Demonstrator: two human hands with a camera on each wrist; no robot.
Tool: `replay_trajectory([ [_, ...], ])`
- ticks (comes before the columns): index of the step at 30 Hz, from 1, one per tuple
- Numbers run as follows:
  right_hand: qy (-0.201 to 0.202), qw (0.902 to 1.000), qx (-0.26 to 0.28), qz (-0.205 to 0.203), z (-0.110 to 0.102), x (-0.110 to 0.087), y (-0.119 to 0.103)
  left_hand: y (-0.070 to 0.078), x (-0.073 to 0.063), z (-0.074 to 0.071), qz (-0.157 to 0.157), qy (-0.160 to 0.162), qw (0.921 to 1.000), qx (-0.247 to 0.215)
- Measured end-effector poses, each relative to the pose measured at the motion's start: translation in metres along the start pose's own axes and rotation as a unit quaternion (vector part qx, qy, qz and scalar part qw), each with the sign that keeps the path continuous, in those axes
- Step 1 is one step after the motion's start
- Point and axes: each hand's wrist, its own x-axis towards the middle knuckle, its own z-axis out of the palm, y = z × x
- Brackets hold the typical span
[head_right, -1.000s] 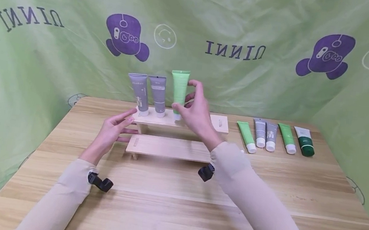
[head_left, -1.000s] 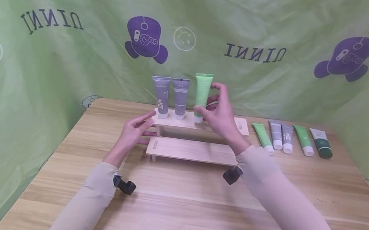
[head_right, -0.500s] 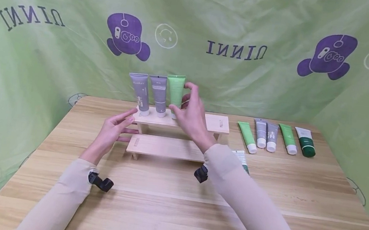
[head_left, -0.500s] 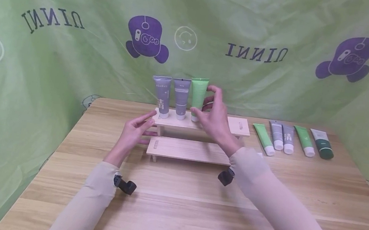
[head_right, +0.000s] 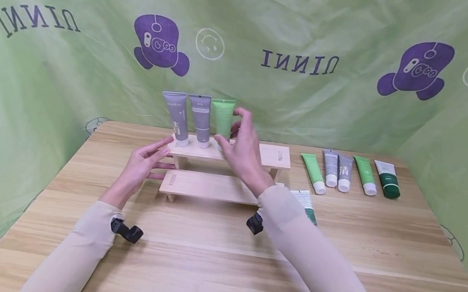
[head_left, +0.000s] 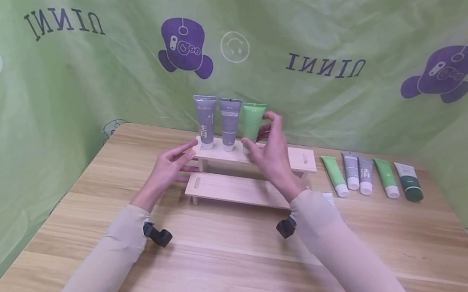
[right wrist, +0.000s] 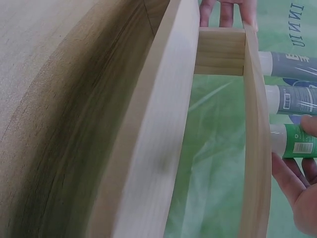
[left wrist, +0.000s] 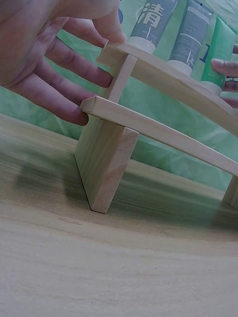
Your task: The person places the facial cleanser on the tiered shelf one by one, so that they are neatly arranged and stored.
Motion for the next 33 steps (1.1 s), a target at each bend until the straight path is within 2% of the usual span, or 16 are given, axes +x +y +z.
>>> replay_trajectory([
  [8, 0.001, 0.9999, -0.014, -0.004, 0.001, -0.001, 0.000, 0.001, 0.000, 0.000, -0.002, 0.001, 1.0000, 0.002],
  [19, -0.023, 0.9988, -0.006, 0.044, -0.002, -0.002, -0.001, 0.001, 0.000, 0.000, -0.009, 0.002, 1.0000, 0.002],
  [33, -0.029, 0.9979, -0.006, 0.058, -0.026, -0.016, -0.004, 0.001, -0.001, 0.000, -0.007, 0.002, 1.0000, 0.006],
])
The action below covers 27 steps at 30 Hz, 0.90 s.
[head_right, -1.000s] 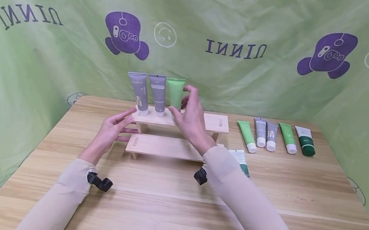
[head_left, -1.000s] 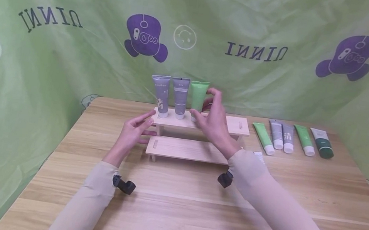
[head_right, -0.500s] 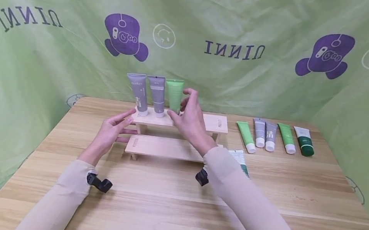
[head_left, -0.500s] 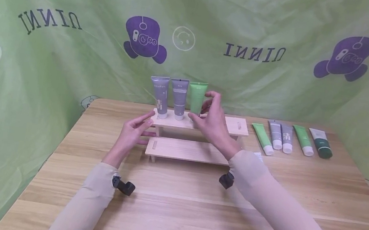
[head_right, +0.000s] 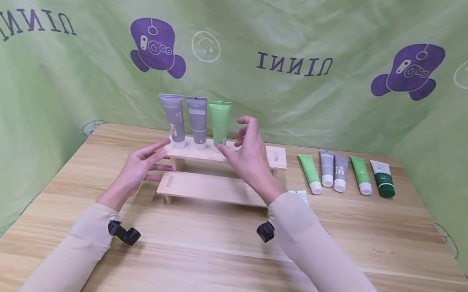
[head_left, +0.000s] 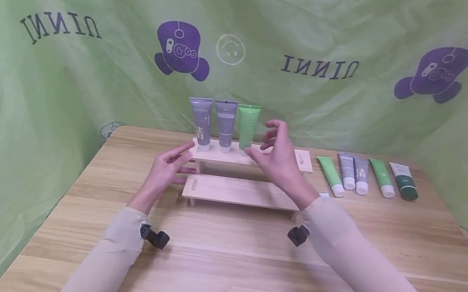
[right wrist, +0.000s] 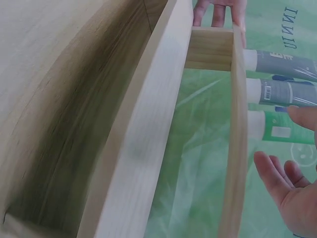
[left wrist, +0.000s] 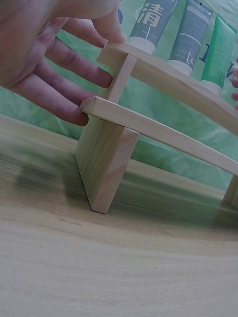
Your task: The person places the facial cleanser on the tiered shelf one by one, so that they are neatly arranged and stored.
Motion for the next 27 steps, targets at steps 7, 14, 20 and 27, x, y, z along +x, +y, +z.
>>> replay_trajectory([
  [7, 0.013, 0.9997, 0.006, -0.022, -0.023, -0.015, 0.001, 0.000, 0.002, -0.001, -0.001, 0.000, 1.0000, -0.002],
  [14, 0.009, 0.9996, 0.028, 0.002, -0.057, -0.035, 0.006, -0.001, 0.003, -0.001, 0.002, -0.004, 1.0000, -0.003],
  [20, -0.007, 0.9944, 0.084, 0.065, -0.088, -0.058, 0.015, -0.002, 0.002, -0.002, 0.002, -0.008, 1.0000, -0.003],
  [27, -0.028, 0.9900, 0.089, 0.106, -0.115, -0.088, 0.042, -0.003, 0.002, 0.000, 0.002, -0.008, 1.0000, -0.004],
])
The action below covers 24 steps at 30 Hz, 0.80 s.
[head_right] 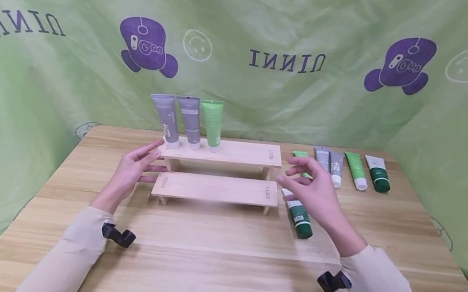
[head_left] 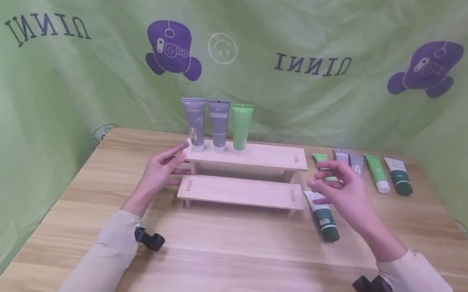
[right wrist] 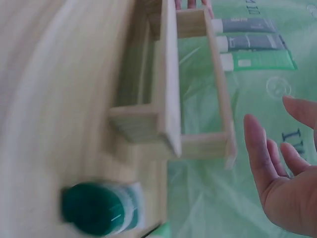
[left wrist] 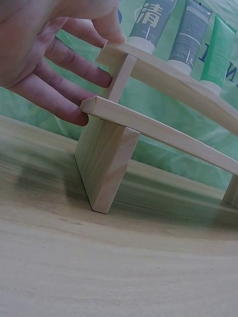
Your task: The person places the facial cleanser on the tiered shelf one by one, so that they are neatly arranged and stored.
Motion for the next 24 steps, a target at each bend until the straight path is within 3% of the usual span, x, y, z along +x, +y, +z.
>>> replay_trajectory([
  [12, -0.044, 0.9945, -0.062, 0.072, -0.039, -0.039, 0.047, 0.001, 0.000, -0.002, 0.003, 0.003, 1.0000, 0.000],
  [24, -0.109, 0.9794, -0.098, 0.139, -0.052, -0.036, 0.070, 0.001, 0.001, -0.001, -0.010, 0.001, 1.0000, 0.003],
])
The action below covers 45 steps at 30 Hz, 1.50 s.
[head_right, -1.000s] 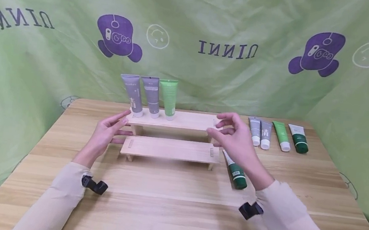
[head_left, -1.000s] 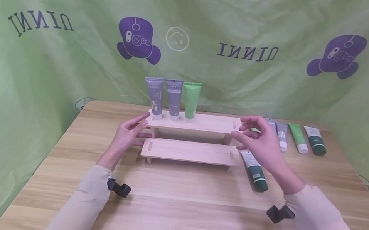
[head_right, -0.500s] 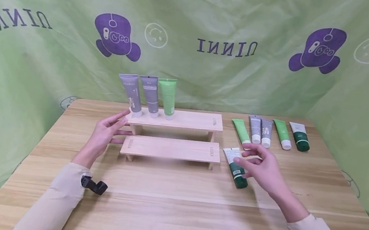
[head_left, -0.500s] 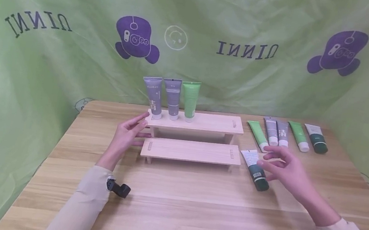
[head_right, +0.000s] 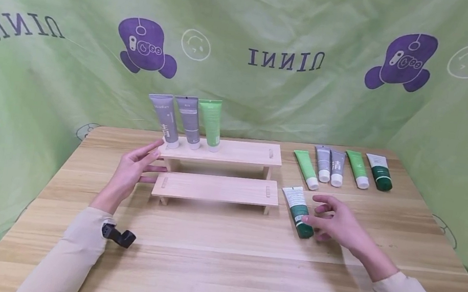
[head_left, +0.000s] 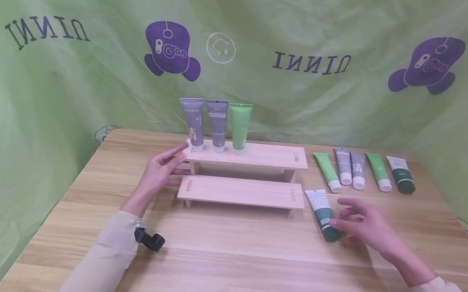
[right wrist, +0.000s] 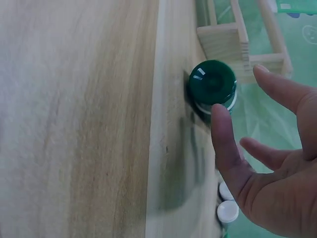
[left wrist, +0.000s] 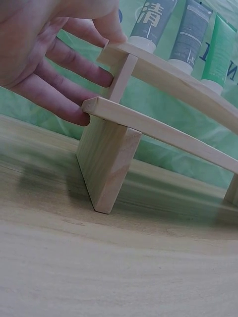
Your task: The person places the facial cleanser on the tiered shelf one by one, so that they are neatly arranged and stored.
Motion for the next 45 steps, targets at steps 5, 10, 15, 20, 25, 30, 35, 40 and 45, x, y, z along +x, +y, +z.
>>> replay_trajectory([
  [5, -0.007, 0.9995, -0.026, 0.018, 0.001, 0.008, 0.002, 0.000, 0.001, 0.000, -0.002, -0.002, 1.0000, -0.004],
  [10, -0.016, 0.9981, -0.056, 0.021, 0.001, 0.016, 0.003, 0.000, 0.000, 0.000, -0.001, 0.000, 1.0000, -0.007],
  [15, -0.025, 0.9981, -0.055, 0.016, 0.001, 0.024, 0.002, 0.000, 0.000, -0.001, 0.002, 0.000, 1.0000, -0.003],
  [20, -0.032, 0.9970, -0.063, 0.032, 0.001, 0.030, -0.002, 0.000, 0.000, -0.001, 0.006, 0.001, 1.0000, -0.004],
  [25, -0.043, 0.9969, -0.057, 0.032, 0.000, 0.032, -0.003, 0.000, 0.000, -0.001, 0.005, -0.003, 0.9999, -0.010],
  [30, -0.055, 0.9962, -0.056, 0.038, 0.002, 0.034, -0.006, 0.000, -0.001, -0.001, 0.004, -0.002, 0.9999, -0.011],
  [35, -0.063, 0.9943, -0.071, 0.049, 0.003, 0.035, -0.010, 0.000, 0.000, -0.001, 0.003, -0.003, 1.0000, -0.005],
  [40, -0.068, 0.9923, -0.085, 0.058, 0.002, 0.038, -0.011, 0.001, 0.000, 0.000, -0.001, -0.001, 1.0000, -0.007],
  [45, -0.075, 0.9922, -0.080, 0.059, 0.001, 0.038, -0.011, 0.001, 0.000, 0.000, -0.004, 0.002, 1.0000, -0.004],
])
